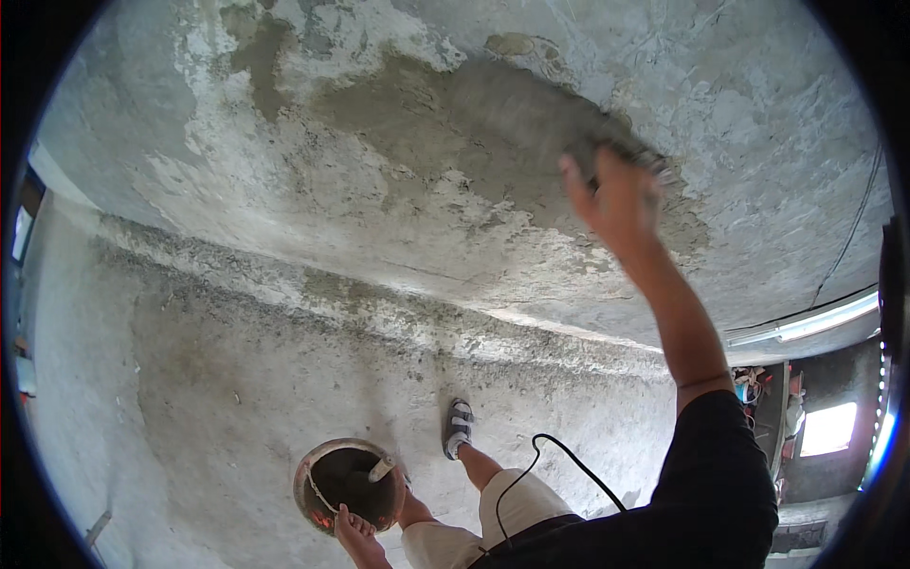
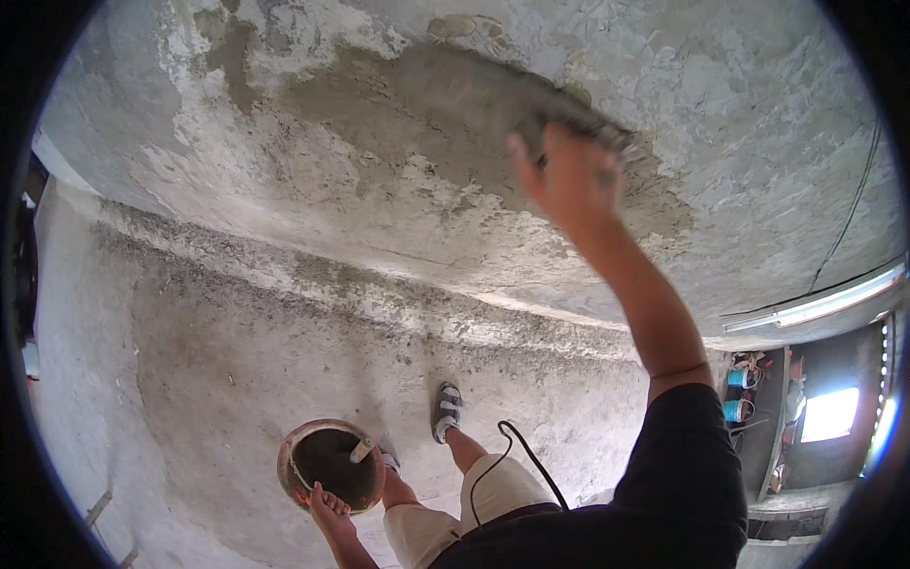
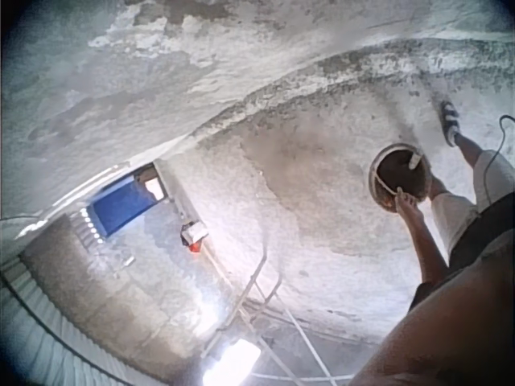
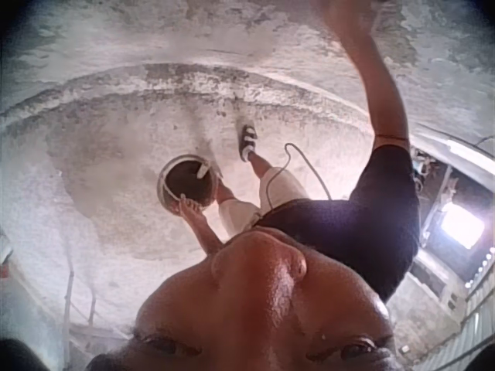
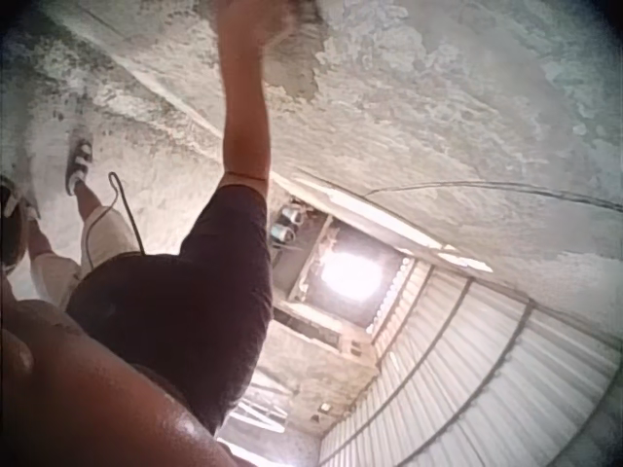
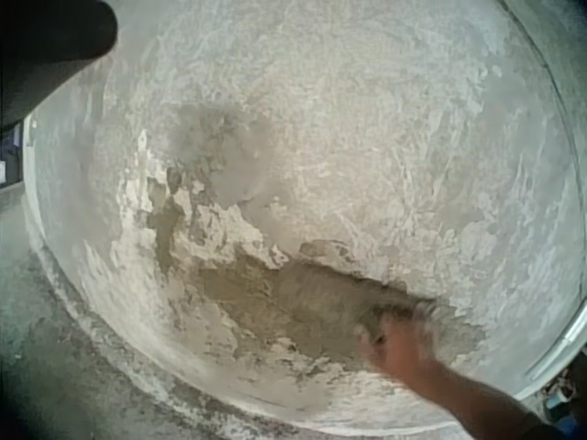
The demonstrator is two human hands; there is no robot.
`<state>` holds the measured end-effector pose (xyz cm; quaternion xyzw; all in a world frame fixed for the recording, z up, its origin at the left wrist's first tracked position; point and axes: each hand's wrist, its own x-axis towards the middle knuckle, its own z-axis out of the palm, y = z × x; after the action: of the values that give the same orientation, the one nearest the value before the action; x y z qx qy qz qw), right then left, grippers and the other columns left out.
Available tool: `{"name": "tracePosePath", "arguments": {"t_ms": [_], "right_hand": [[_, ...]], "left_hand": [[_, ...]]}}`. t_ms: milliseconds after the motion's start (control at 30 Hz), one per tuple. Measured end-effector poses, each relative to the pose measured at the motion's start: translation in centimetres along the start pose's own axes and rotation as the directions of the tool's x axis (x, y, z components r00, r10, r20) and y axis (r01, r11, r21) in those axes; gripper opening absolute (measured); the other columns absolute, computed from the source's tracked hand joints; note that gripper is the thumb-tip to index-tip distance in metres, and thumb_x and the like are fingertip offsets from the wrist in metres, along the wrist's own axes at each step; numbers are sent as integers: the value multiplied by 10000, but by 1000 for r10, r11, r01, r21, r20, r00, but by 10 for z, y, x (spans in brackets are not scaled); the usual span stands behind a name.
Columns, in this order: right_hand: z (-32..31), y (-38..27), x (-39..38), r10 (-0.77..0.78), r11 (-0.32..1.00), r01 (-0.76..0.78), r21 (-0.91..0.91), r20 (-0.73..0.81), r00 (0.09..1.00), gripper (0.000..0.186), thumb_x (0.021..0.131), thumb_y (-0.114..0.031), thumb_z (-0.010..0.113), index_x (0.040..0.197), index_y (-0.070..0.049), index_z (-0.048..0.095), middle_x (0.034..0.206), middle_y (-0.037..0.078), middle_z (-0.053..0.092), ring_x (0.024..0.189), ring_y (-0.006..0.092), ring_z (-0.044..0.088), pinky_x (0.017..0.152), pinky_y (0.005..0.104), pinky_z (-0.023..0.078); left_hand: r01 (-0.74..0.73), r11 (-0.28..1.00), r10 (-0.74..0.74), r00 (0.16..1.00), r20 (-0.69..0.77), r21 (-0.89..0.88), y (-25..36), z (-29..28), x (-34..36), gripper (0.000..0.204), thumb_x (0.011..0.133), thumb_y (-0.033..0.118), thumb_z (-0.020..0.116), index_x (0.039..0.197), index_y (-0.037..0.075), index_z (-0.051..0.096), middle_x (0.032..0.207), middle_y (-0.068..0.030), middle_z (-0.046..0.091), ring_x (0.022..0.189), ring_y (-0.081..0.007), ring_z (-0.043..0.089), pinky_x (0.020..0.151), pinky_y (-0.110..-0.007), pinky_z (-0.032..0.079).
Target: The person scoops plaster from a bucket with a trowel, applies it onto a wall, and smooths the surface using a float.
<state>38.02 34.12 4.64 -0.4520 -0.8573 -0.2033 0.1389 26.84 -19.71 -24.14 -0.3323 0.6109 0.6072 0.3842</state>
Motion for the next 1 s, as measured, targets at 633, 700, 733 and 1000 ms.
{"name": "tracePosePath", "arguments": {"t_ms": [633, 700, 733, 1000], "right_hand": [[50, -25, -46, -73, 997, 73, 14, 68, 995, 539, 914, -568, 497, 758, -64, 612, 576, 110, 572, 571, 276, 613, 590, 450, 492], [3, 1, -2, 24, 999, -24, 24, 5, 1000, 534, 915, -553, 508, 784, -46, 609, 553, 108, 562, 517, 255, 591, 548, 423, 485], [-6, 9, 11, 5, 998, -12, -53, -139, 990, 553, 918, -574, 476, 807, -51, 617, 580, 99, 586, 511, 227, 586, 520, 406, 474], [200, -8, -74, -157, 971, 217, -101, 417, 895, 361, 891, -369, 539, 788, -57, 688, 775, 147, 678, 629, 281, 636, 530, 476, 499]], "left_hand": [[41, 996, -36, 997, 64, -79, -2, 1, -4, 405, 916, 352, 587, 624, 199, 351, 502, 75, 293, 377, -67, 283, 380, -256, 239], [44, 996, -36, 993, 110, -73, -3, 16, -5, 404, 908, 325, 607, 628, 184, 352, 518, 74, 282, 405, -63, 269, 416, -252, 224], [47, 996, -38, 994, 107, -78, -4, 22, -6, 399, 906, 327, 608, 631, 181, 358, 518, 71, 292, 405, -68, 274, 416, -254, 226], [39, 999, -38, 996, 75, -11, -1, 27, -15, 403, 903, 330, 604, 628, 188, 347, 521, 75, 290, 411, -61, 270, 412, -257, 219]]}}
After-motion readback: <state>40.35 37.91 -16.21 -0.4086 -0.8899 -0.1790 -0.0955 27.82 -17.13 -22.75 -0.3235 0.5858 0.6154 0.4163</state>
